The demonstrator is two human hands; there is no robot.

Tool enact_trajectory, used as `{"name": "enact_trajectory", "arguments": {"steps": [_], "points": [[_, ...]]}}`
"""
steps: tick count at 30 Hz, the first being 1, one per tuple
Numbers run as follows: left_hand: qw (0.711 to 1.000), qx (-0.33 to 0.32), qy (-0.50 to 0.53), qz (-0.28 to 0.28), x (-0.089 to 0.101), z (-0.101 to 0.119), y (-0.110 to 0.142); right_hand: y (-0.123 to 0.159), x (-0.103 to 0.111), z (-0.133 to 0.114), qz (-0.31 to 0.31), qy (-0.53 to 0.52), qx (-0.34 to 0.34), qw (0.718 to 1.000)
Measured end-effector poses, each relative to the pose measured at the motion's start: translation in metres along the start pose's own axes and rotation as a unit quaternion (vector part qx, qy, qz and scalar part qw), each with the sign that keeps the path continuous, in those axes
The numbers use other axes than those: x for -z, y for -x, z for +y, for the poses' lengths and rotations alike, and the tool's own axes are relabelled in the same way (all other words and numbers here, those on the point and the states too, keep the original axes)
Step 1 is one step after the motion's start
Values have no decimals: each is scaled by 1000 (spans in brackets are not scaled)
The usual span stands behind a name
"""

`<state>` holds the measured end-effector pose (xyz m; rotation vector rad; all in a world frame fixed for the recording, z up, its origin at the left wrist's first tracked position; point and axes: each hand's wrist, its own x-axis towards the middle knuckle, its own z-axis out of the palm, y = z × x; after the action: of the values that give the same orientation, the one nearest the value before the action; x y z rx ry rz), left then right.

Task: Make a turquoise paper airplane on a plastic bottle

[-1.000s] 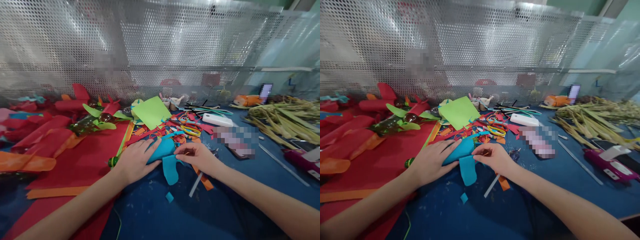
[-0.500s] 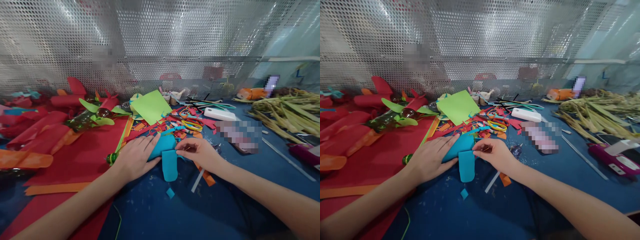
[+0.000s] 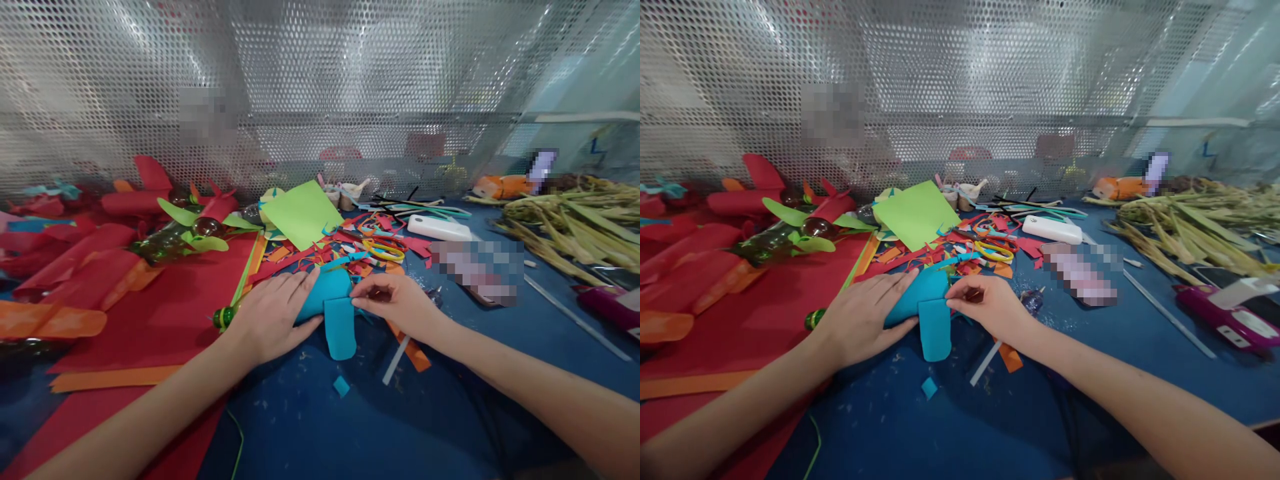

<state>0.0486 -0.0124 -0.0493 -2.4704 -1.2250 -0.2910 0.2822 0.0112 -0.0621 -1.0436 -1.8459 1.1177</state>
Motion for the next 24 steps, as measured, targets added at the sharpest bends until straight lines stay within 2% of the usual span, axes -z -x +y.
{"name": "enact_trajectory", "arguments": {"steps": [12,24], "points": [[997,45,41,39,2,2,-5,0,-2,-6,16,25,19,999],[997,43,35,56,0,3,-6,-1,-1,-6,29,46,18,998]]}}
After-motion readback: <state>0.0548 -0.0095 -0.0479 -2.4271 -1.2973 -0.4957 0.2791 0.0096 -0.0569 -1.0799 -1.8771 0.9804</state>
